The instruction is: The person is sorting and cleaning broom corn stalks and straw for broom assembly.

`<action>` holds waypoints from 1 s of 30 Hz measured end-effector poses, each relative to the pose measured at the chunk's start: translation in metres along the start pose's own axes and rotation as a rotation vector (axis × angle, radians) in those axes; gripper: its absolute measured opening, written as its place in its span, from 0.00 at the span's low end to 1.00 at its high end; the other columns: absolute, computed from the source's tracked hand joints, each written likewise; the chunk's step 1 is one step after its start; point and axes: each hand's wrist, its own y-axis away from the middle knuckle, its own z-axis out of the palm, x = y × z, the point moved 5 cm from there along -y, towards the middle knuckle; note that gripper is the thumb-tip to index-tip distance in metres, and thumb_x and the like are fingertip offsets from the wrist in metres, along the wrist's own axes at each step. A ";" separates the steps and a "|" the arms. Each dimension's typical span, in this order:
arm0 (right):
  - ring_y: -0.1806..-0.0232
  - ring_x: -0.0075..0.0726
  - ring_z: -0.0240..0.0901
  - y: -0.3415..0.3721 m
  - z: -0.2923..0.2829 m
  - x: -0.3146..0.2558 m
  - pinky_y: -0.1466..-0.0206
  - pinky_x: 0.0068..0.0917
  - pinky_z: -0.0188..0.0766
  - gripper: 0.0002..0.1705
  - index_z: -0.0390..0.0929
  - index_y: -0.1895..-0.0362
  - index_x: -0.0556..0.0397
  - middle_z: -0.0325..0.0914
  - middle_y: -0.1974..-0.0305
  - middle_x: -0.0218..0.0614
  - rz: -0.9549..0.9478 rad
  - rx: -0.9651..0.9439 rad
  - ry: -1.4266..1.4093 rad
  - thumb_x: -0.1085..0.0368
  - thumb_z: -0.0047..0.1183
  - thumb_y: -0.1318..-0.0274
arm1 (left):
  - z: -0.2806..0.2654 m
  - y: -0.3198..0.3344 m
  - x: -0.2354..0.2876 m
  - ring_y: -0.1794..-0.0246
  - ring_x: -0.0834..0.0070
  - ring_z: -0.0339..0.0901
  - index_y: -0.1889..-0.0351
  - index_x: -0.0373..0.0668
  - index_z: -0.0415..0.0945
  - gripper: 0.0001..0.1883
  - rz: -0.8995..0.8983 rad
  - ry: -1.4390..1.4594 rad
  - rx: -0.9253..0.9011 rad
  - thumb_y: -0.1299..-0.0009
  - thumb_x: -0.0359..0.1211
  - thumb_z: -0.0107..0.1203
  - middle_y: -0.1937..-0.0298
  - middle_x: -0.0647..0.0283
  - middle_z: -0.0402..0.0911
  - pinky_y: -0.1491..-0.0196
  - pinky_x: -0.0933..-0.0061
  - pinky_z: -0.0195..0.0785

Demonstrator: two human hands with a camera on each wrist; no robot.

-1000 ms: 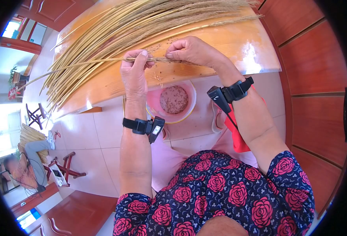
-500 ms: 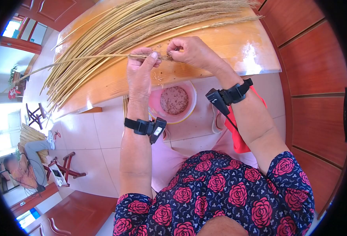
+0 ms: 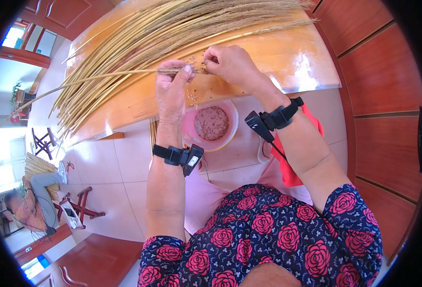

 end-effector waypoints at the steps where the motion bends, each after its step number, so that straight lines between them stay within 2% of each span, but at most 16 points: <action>1: 0.74 0.40 0.73 0.001 0.000 -0.002 0.70 0.32 0.69 0.09 0.76 0.70 0.50 0.77 0.76 0.39 -0.026 0.007 0.050 0.60 0.51 0.53 | -0.001 0.000 0.000 0.68 0.77 0.74 0.59 0.41 0.68 0.12 0.006 -0.001 -0.001 0.39 0.24 0.56 0.65 0.58 0.78 0.63 0.79 0.66; 5: 0.72 0.48 0.73 0.004 -0.003 -0.005 0.69 0.39 0.68 0.08 0.75 0.71 0.48 0.76 0.75 0.42 -0.062 0.100 0.145 0.59 0.49 0.51 | -0.003 -0.001 -0.002 0.68 0.77 0.74 0.59 0.41 0.68 0.12 0.016 0.010 -0.007 0.39 0.23 0.55 0.66 0.58 0.77 0.63 0.79 0.66; 8: 0.73 0.45 0.75 -0.001 -0.009 0.015 0.68 0.40 0.69 0.10 0.77 0.70 0.48 0.77 0.77 0.40 0.116 0.175 0.217 0.57 0.49 0.52 | -0.008 -0.001 0.006 0.67 0.77 0.73 0.59 0.41 0.68 0.12 0.060 0.049 0.014 0.39 0.23 0.55 0.65 0.59 0.77 0.62 0.78 0.66; 11: 0.76 0.41 0.73 -0.004 -0.012 0.019 0.69 0.35 0.68 0.13 0.78 0.68 0.48 0.76 0.79 0.40 0.119 -0.045 -0.186 0.54 0.49 0.49 | -0.008 0.000 0.009 0.69 0.79 0.72 0.60 0.41 0.68 0.11 0.054 0.067 0.019 0.39 0.23 0.55 0.67 0.61 0.76 0.63 0.79 0.65; 14: 0.77 0.30 0.71 -0.006 -0.001 0.025 0.70 0.27 0.67 0.15 0.79 0.67 0.51 0.77 0.79 0.35 0.094 -0.054 -0.227 0.53 0.50 0.47 | -0.005 0.000 0.009 0.71 0.79 0.72 0.60 0.41 0.68 0.11 0.038 0.073 0.023 0.40 0.23 0.55 0.69 0.62 0.76 0.64 0.79 0.65; 17: 0.72 0.16 0.66 -0.006 0.002 0.013 0.69 0.17 0.64 0.15 0.78 0.64 0.56 0.75 0.74 0.24 0.013 -0.165 -0.679 0.56 0.52 0.44 | -0.003 0.000 0.007 0.71 0.79 0.72 0.60 0.41 0.68 0.12 0.027 0.069 0.015 0.40 0.23 0.55 0.69 0.62 0.76 0.64 0.79 0.65; 20: 0.70 0.14 0.65 0.003 0.000 0.000 0.67 0.16 0.63 0.14 0.78 0.64 0.56 0.74 0.72 0.22 0.129 -0.319 -0.682 0.57 0.53 0.44 | -0.003 0.000 0.007 0.68 0.77 0.73 0.59 0.41 0.68 0.12 0.018 0.057 0.001 0.40 0.22 0.55 0.65 0.59 0.77 0.62 0.79 0.66; 23: 0.70 0.14 0.65 0.002 0.006 0.004 0.67 0.15 0.63 0.12 0.78 0.64 0.56 0.74 0.72 0.23 0.115 -0.358 -0.584 0.60 0.53 0.45 | -0.003 0.001 0.006 0.66 0.77 0.73 0.59 0.41 0.68 0.12 -0.015 0.034 -0.022 0.40 0.22 0.54 0.63 0.58 0.77 0.61 0.78 0.66; 26: 0.69 0.14 0.65 0.003 0.002 0.000 0.66 0.16 0.64 0.11 0.78 0.64 0.55 0.74 0.72 0.24 0.124 -0.382 -0.551 0.61 0.53 0.45 | -0.002 0.001 0.005 0.67 0.78 0.72 0.58 0.41 0.68 0.12 -0.024 0.054 -0.032 0.40 0.22 0.53 0.64 0.59 0.77 0.61 0.79 0.66; 30: 0.69 0.16 0.66 0.003 0.001 -0.001 0.64 0.17 0.65 0.10 0.78 0.64 0.56 0.75 0.72 0.24 0.063 -0.322 -0.500 0.62 0.51 0.44 | -0.002 -0.001 0.004 0.68 0.78 0.71 0.58 0.41 0.68 0.13 -0.012 0.108 -0.029 0.40 0.22 0.54 0.64 0.60 0.76 0.62 0.79 0.65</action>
